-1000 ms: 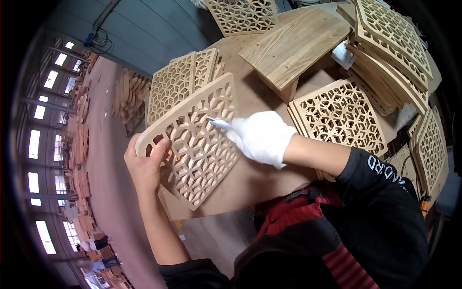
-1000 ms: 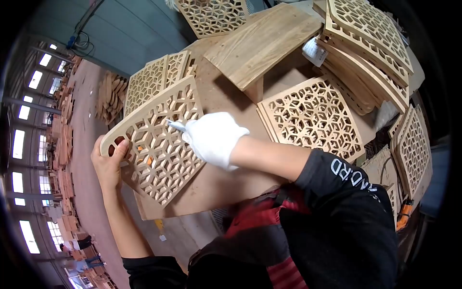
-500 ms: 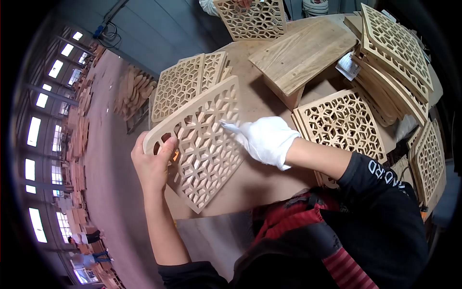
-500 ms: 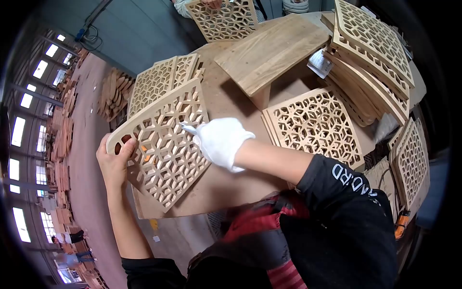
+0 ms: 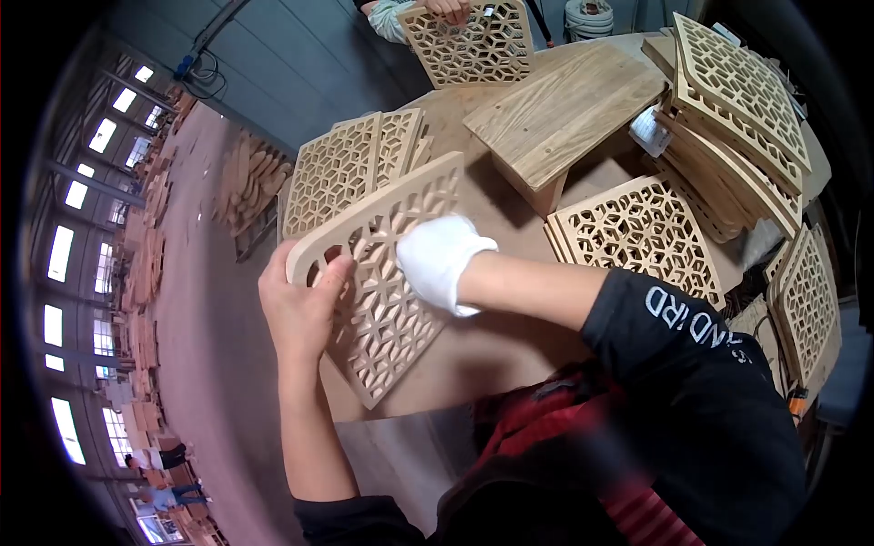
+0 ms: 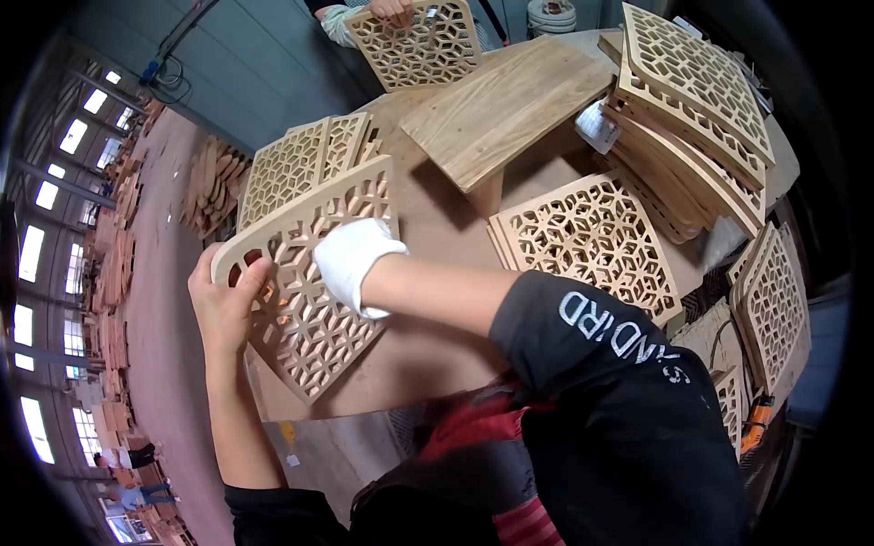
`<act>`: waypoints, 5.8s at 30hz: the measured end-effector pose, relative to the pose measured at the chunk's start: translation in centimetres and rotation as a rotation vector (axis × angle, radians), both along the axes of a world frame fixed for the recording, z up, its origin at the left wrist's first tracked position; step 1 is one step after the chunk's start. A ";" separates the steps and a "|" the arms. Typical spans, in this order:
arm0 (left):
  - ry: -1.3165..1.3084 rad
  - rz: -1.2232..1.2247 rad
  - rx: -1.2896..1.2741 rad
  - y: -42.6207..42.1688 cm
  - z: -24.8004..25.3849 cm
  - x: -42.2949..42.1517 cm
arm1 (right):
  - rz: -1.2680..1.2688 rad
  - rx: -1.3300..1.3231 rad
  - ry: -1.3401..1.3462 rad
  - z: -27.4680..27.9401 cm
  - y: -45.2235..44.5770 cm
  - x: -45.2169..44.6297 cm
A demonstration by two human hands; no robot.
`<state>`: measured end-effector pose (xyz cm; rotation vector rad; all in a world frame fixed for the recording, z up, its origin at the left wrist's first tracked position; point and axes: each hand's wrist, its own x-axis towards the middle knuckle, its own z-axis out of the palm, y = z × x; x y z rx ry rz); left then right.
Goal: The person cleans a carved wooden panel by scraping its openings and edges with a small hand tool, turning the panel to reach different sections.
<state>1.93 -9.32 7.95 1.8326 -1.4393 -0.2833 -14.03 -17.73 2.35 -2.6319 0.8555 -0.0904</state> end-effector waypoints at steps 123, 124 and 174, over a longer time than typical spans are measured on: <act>-0.013 0.017 0.107 1.2 1.0 -2.6 | -0.027 0.040 0.020 -19.7 9.8 -8.5; 0.137 0.045 0.117 1.6 1.0 -2.1 | -0.043 -0.050 -0.039 -20.1 9.7 -8.7; 0.172 -0.131 -0.062 3.8 -1.0 3.3 | -0.195 0.030 -0.132 1.6 8.8 4.7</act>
